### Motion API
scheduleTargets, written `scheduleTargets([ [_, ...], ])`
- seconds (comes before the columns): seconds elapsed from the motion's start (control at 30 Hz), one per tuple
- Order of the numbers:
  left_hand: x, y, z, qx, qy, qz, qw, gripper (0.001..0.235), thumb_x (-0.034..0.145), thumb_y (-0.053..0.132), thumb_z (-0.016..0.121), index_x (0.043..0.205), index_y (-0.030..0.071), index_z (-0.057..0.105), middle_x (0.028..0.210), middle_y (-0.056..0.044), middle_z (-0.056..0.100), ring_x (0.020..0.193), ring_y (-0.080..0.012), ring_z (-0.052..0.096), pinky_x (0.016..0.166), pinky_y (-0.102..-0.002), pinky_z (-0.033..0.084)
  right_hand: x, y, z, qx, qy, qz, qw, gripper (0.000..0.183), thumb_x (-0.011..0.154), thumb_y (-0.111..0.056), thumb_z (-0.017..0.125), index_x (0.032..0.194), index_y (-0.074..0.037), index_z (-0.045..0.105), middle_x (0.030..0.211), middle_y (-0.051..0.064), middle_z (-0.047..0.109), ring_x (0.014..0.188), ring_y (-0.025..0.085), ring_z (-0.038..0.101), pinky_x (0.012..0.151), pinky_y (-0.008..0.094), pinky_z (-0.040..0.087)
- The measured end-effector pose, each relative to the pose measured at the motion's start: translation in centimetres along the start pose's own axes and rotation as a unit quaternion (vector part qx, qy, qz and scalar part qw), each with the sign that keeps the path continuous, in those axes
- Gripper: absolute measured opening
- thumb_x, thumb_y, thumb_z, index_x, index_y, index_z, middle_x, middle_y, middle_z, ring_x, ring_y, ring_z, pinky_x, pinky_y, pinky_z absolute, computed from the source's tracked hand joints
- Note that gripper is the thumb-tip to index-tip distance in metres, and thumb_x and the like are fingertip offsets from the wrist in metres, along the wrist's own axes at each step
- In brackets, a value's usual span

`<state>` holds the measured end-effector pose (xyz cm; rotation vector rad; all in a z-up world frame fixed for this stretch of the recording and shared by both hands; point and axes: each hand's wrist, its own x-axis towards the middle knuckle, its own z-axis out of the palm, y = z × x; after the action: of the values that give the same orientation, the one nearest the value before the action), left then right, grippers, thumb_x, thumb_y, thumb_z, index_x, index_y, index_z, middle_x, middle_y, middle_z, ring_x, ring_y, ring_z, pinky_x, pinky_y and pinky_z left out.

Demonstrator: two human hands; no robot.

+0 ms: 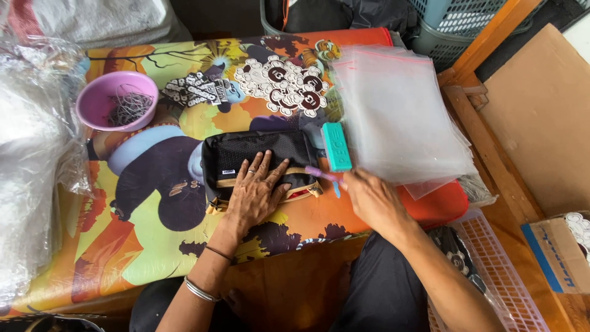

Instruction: The person cleans a black pouch with a purple toothbrush and a green eraser. They then attach a cartoon bear keychain to the pouch zipper and continue to clean the pouch surface with the toothbrush and eraser.

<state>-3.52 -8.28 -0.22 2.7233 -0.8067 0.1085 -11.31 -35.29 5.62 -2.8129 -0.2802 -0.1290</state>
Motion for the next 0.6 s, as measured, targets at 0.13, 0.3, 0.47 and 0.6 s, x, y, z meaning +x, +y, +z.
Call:
scheduleTargets([
  [0.13, -0.3, -0.2, 0.1, -0.004, -0.006, 0.002, 1.0, 0.059, 0.103, 0.056, 0.041, 0.158, 0.034, 0.037, 0.161, -0.018, 0.038, 0.151, -0.0362, 0.032, 0.123, -0.057, 0.02, -0.9, -2.6, -5.1, 0.092, -0.065, 0.0, 0.994, 0.012, 0.094, -0.011, 0.058, 0.09, -0.009, 0.07, 0.083, 0.018, 0.073, 0.083, 0.045, 0.073, 0.071, 0.051, 0.057],
  [0.3, -0.1, 0.0, -0.1, -0.008, -0.009, -0.002, 1.0, 0.061, 0.102, 0.056, 0.043, 0.158, 0.033, 0.037, 0.163, -0.018, 0.034, 0.152, -0.0354, 0.029, 0.123, -0.055, 0.018, 0.1, -1.4, -2.0, 0.086, -0.028, -0.036, 0.995, 0.013, 0.096, -0.01, 0.058, 0.099, -0.012, 0.071, 0.087, 0.016, 0.073, 0.084, 0.044, 0.072, 0.072, 0.051, 0.057],
  [0.47, -0.6, -0.2, -1.0, -0.03, -0.025, 0.003, 0.999, 0.074, 0.096, 0.063, 0.048, 0.16, 0.029, 0.034, 0.163, -0.022, 0.031, 0.153, -0.0376, 0.025, 0.124, -0.056, 0.015, -1.0, -0.6, -5.0, 0.034, 0.024, 0.035, 0.999, 0.014, 0.099, -0.017, 0.057, 0.1, -0.014, 0.071, 0.085, 0.015, 0.072, 0.083, 0.039, 0.073, 0.071, 0.048, 0.058],
  [0.6, -1.8, 0.9, -3.6, -0.034, -0.045, 0.039, 0.998, 0.091, 0.075, 0.043, 0.068, 0.158, 0.023, 0.038, 0.166, -0.021, 0.027, 0.155, -0.0361, 0.02, 0.124, -0.057, 0.009, -2.2, 1.0, -5.7, 0.095, 0.113, 0.083, 0.986, 0.008, 0.097, -0.013, 0.065, 0.096, -0.014, 0.073, 0.081, 0.013, 0.072, 0.082, 0.035, 0.074, 0.07, 0.042, 0.058],
])
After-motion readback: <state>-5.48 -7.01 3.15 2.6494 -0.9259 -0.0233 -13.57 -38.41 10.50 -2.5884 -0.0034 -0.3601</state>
